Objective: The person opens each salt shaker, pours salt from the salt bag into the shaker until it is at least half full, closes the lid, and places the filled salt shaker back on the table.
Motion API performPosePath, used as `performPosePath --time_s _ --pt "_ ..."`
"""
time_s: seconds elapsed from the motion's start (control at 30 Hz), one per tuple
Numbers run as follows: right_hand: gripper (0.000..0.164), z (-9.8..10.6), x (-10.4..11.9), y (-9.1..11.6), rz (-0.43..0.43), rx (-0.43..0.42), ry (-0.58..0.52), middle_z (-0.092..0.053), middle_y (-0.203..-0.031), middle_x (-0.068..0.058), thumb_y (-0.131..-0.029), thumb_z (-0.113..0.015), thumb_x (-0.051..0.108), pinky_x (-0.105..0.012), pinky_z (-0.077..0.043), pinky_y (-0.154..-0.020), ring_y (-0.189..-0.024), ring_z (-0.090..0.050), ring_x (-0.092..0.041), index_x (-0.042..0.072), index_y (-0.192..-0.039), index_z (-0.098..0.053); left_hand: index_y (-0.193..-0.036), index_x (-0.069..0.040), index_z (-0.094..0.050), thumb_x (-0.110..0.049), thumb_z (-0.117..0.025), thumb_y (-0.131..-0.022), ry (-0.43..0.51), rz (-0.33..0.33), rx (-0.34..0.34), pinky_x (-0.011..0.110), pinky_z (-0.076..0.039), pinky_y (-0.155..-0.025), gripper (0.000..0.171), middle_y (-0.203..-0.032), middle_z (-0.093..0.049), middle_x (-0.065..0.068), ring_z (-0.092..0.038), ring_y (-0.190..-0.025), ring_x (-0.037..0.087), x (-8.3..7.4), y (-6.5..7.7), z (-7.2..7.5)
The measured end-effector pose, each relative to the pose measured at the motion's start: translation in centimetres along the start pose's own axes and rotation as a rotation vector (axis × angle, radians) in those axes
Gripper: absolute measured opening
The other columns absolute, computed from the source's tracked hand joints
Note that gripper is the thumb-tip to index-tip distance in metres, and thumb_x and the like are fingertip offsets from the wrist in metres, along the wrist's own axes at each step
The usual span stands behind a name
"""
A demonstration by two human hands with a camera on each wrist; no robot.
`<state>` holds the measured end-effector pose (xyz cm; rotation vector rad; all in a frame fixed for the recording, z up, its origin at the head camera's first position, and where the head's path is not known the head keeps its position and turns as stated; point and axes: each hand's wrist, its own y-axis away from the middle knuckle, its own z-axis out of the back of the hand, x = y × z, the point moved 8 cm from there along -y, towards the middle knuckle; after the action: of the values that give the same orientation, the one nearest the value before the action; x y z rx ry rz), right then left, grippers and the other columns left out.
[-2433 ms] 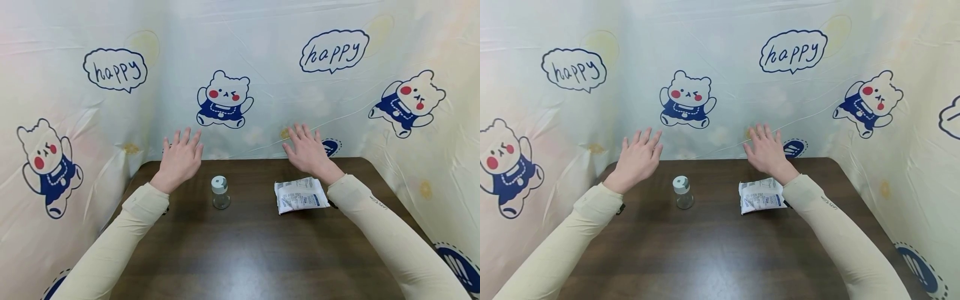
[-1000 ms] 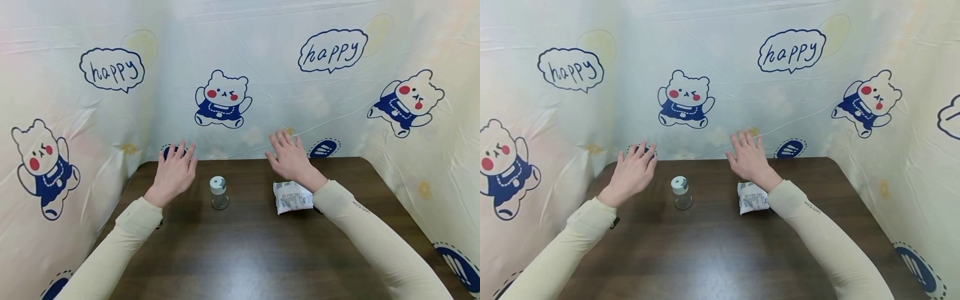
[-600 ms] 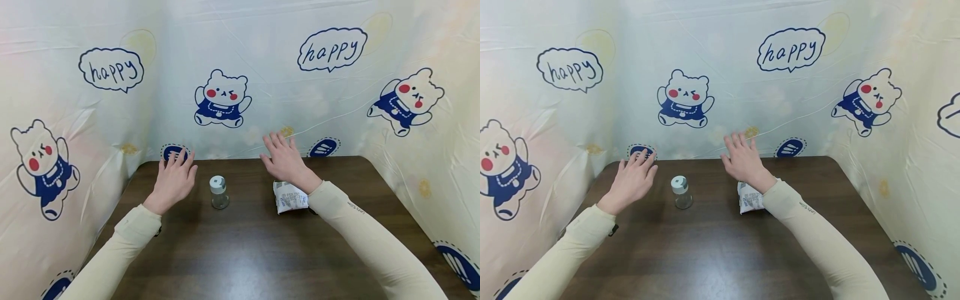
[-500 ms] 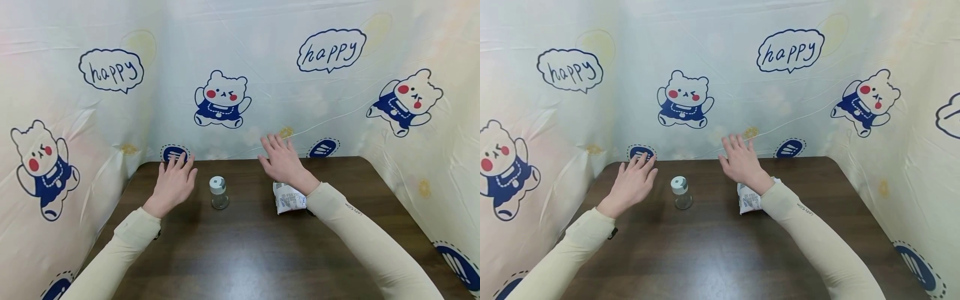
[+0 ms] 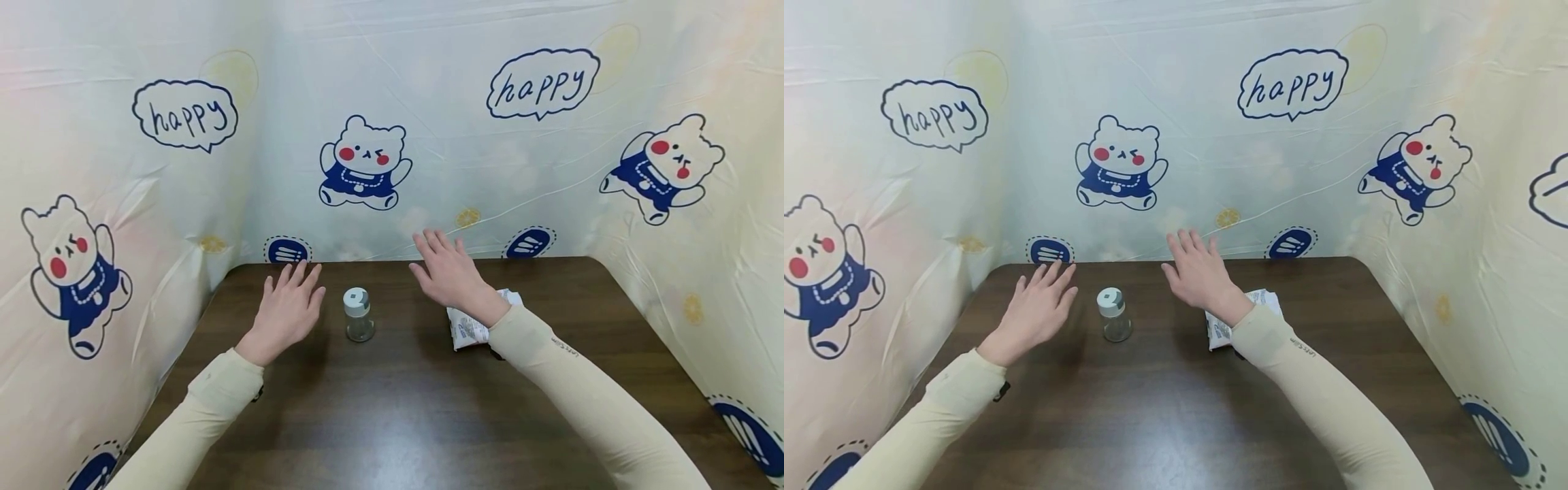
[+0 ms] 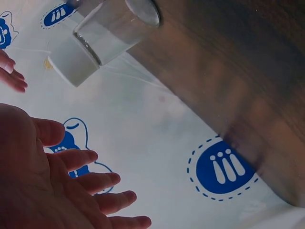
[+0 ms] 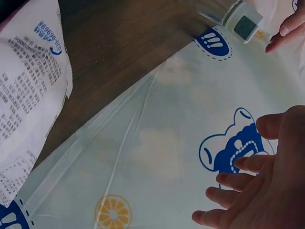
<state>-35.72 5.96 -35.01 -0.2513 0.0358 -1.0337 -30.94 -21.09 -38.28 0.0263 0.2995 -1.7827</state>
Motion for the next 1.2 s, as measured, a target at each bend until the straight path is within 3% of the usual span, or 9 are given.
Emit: performPosePath --time_s 0.23,0.5,0.67,0.97,1.2 --pt "0.065 -0.7 1.0 0.1 0.009 0.035 -0.021 -0.028 -0.170 -0.017 -0.113 -0.041 0.043 -0.065 -0.014 -0.122 -0.157 -0.021 -0.036 0.009 -0.167 -0.028 -0.159 -0.003 -0.044 -0.035 -0.040 -0.113 0.014 -0.007 0.030 0.077 -0.016 -0.115 0.056 -0.164 -0.034 0.028 -0.027 -0.150 0.054 -0.5 0.3 -0.9" --pt "0.064 -1.2 2.1 -0.1 0.020 0.037 -0.043 -0.031 -0.169 -0.018 -0.112 -0.044 0.042 -0.066 -0.018 -0.121 -0.156 -0.025 -0.037 0.009 -0.166 -0.030 -0.154 0.001 -0.050 -0.027 -0.060 -0.106 0.015 -0.065 0.032 0.075 -0.022 -0.114 0.056 -0.155 -0.047 0.030 -0.037 -0.146 0.052 -1.2 0.8 -2.0" --pt "0.063 -1.9 2.8 -0.1 0.041 0.037 -0.059 -0.031 -0.168 -0.019 -0.112 -0.047 0.040 -0.067 -0.025 -0.118 -0.155 -0.027 -0.037 0.009 -0.165 -0.033 -0.149 0.004 -0.054 -0.031 -0.064 -0.105 0.015 -0.095 0.028 0.074 -0.027 -0.113 0.057 -0.147 -0.056 0.029 -0.046 -0.140 0.051 -1.7 1.2 -2.7" --pt "0.060 -2.6 4.8 -0.4 0.081 0.055 -0.051 -0.052 -0.155 -0.014 -0.110 -0.056 0.036 -0.055 -0.045 -0.109 -0.141 -0.050 -0.032 0.008 -0.161 -0.042 -0.141 0.008 -0.060 -0.045 -0.073 -0.099 0.029 -0.100 0.034 0.071 -0.032 -0.112 0.069 -0.138 -0.062 0.029 -0.054 -0.132 0.050 -2.3 0.9 -4.2" --pt "0.058 -3.0 6.7 -0.6 0.115 0.083 -0.092 -0.059 -0.148 -0.014 -0.109 -0.059 0.034 -0.049 -0.052 -0.102 -0.134 -0.058 -0.031 0.008 -0.159 -0.045 -0.138 0.010 -0.061 -0.045 -0.080 -0.094 0.062 -0.119 0.020 0.069 -0.035 -0.111 0.073 -0.132 -0.065 0.029 -0.060 -0.126 0.047 -2.8 0.6 -5.2"
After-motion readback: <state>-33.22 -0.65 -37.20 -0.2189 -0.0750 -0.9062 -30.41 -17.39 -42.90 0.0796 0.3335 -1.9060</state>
